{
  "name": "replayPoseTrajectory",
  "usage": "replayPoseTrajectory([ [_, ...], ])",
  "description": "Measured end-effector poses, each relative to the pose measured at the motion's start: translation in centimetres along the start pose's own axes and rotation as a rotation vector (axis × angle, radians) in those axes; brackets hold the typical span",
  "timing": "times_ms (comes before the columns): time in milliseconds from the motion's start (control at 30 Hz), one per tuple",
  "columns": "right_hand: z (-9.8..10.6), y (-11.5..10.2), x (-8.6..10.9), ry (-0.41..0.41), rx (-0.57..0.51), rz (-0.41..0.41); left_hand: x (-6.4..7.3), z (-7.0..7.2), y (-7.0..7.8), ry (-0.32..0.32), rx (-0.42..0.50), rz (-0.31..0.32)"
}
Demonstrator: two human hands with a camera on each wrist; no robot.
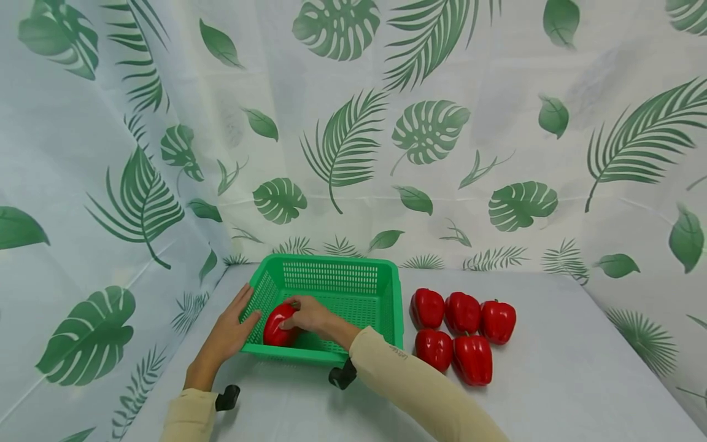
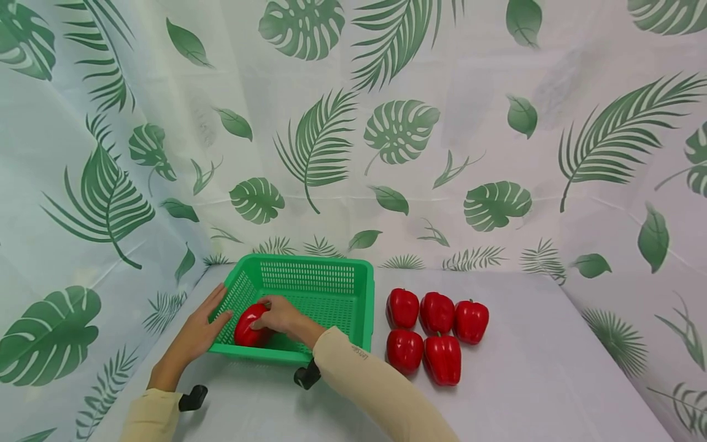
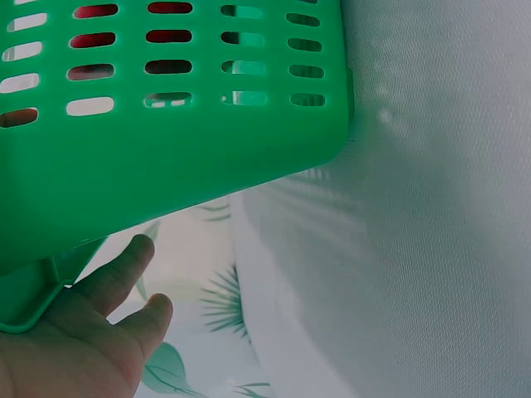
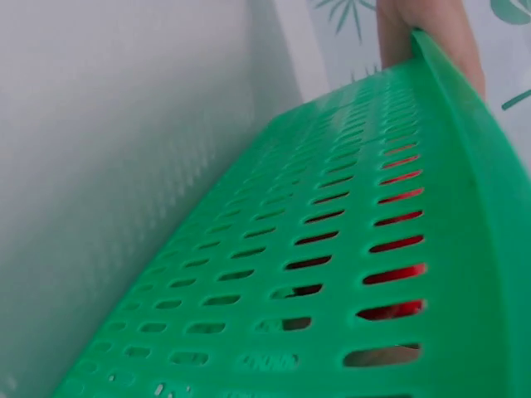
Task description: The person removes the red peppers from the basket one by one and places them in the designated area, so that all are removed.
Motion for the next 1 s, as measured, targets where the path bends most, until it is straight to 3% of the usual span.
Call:
replayPoseTrajectory([
  [233, 0.4, -1.0, 0.4, 0.011, -0.087, 0.015, -0.1, -0.2, 0.3, -0.009, 0.005, -0.009],
  [1000, 5.3, -2.4, 2.9, 0.067, -0.126, 0.059, 0.2, 0.0, 0.1, 0.019, -0.021, -0.019],
])
Point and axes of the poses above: each hand's wrist, its own x-axis away from the middle knuckle, its own z-axis out of the back of the hand, y = z × x, the point moved 9 cm from there along -x, towards the middle knuckle, and after that the axes turned 10 degrees about z, right-handed, at the moved point
